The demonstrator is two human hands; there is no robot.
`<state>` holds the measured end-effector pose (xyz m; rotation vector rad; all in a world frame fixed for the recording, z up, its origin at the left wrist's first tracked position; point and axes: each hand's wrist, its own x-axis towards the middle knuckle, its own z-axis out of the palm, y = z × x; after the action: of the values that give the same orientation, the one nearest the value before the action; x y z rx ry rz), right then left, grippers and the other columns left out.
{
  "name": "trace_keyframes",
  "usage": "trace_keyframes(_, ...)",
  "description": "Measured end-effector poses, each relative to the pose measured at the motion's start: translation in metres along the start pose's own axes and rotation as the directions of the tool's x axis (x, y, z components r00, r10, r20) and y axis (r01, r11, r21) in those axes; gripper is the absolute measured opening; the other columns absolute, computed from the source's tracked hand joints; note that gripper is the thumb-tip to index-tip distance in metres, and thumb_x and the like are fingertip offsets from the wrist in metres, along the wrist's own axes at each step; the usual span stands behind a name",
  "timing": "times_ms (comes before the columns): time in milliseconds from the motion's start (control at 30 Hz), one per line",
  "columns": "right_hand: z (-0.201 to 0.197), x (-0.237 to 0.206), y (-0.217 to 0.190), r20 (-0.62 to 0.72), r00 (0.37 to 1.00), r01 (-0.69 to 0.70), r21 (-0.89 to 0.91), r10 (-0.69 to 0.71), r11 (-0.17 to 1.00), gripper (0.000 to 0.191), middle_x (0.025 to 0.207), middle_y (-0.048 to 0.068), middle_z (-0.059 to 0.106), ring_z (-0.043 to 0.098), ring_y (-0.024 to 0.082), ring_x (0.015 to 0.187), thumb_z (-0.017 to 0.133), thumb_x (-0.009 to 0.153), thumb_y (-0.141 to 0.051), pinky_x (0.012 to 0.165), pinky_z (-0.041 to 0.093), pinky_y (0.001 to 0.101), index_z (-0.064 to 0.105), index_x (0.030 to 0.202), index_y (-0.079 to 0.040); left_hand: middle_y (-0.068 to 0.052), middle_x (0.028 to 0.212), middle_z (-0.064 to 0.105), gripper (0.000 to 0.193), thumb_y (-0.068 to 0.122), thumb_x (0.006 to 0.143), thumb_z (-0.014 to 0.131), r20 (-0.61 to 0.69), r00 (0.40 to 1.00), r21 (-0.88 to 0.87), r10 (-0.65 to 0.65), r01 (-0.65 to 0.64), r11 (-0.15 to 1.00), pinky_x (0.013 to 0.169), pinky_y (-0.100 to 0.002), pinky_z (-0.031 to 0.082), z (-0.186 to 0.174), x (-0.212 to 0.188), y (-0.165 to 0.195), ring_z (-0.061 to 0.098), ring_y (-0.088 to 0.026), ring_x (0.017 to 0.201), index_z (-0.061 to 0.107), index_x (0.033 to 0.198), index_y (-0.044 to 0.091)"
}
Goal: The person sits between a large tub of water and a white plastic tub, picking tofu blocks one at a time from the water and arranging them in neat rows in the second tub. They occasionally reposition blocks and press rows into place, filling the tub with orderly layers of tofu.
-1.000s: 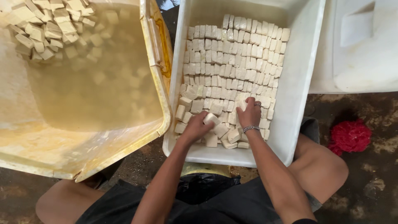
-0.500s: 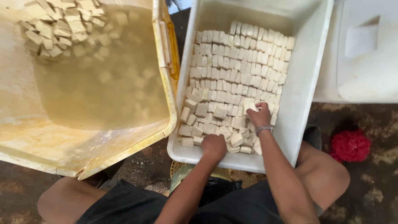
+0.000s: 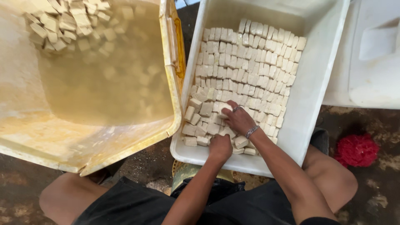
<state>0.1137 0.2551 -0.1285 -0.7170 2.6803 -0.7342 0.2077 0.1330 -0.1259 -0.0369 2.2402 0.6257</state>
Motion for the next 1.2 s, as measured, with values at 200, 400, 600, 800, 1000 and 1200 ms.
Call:
trace_keyframes(200, -0.002, -0.003, 0.003, -0.054, 0.977, -0.193, 0.203, 0.208, 0.960, 0.055, 0.128, 0.019, 0.057, 0.067, 0.038, 0.098, 0.079, 0.080, -0.018, 0.082, 0.058, 0.0439, 0.055, 0.130, -0.014, -0.030, 0.124, 0.057, 0.033, 0.017, 0.092, 0.059, 0.053, 0.998, -0.128, 0.045, -0.038, 0.991, 0.095, -0.054, 0.053, -0.002, 0.003, 0.000, 0.064, -0.047, 0.109, 0.065, 0.124, 0.010)
trace_keyframes(400, -0.029, -0.048, -0.034, 0.087, 0.830, -0.558, 0.126, 0.551, 0.820, 0.061, 0.114, 0.019, 0.062, 0.069, 0.036, 0.094, 0.079, 0.080, -0.024, 0.082, 0.059, 0.0444, 0.053, 0.134, -0.016, -0.019, 0.109, 0.074, 0.049, 0.030, 0.074, 0.079, -0.010, 0.982, -0.423, 0.188, -0.175, 0.889, 0.090, -0.044, 0.057, -0.041, 0.019, -0.034, 0.071, -0.029, 0.097, 0.071, 0.119, 0.012)
trace_keyframes(600, -0.024, -0.063, -0.083, 0.335, 0.694, -0.583, -0.258, 0.637, 0.771, 0.064, 0.134, 0.026, 0.048, 0.067, 0.045, 0.102, 0.076, 0.085, -0.026, 0.080, 0.060, 0.0500, 0.043, 0.140, -0.021, -0.008, 0.089, 0.073, 0.038, 0.019, 0.080, 0.071, -0.030, 0.993, -0.832, 0.113, -0.087, 0.547, 0.068, -0.031, 0.056, -0.082, -0.002, -0.055, 0.068, -0.017, 0.077, 0.071, 0.117, 0.010)
trace_keyframes(800, -0.012, -0.077, -0.058, 0.294, 0.725, -0.605, -0.162, 0.623, 0.780, 0.080, 0.132, 0.027, 0.051, 0.070, 0.044, 0.099, 0.080, 0.081, -0.020, 0.083, 0.060, 0.0481, 0.038, 0.149, -0.024, -0.007, 0.106, 0.064, 0.034, 0.018, 0.094, 0.065, 0.009, 0.994, -0.988, 0.108, -0.008, 0.153, 0.066, -0.034, 0.058, -0.100, -0.018, -0.048, 0.068, -0.019, 0.079, 0.061, 0.126, 0.007)
trace_keyframes(1000, -0.047, -0.077, -0.040, 0.269, 0.629, -0.761, 0.404, 0.729, 0.507, 0.085, 0.123, 0.019, 0.060, 0.071, 0.030, 0.099, 0.082, 0.077, -0.017, 0.085, 0.063, 0.0426, 0.037, 0.149, -0.016, -0.018, 0.119, 0.059, 0.044, 0.007, 0.094, 0.067, 0.050, 0.999, -0.995, -0.006, 0.049, -0.084, 0.079, -0.042, 0.067, -0.082, -0.017, -0.040, 0.065, -0.024, 0.097, 0.047, 0.133, 0.008)
trace_keyframes(1200, -0.086, -0.077, -0.077, -0.232, 0.829, -0.226, 0.693, 0.509, 0.684, 0.078, 0.127, 0.015, 0.059, 0.068, 0.023, 0.111, 0.081, 0.080, -0.010, 0.093, 0.061, 0.0368, 0.036, 0.144, -0.008, -0.011, 0.120, 0.060, 0.033, 0.022, 0.099, 0.061, 0.021, 0.999, -0.958, 0.039, 0.031, -0.286, 0.084, -0.046, 0.063, -0.071, -0.018, -0.010, 0.065, -0.026, 0.100, 0.055, 0.130, 0.012)
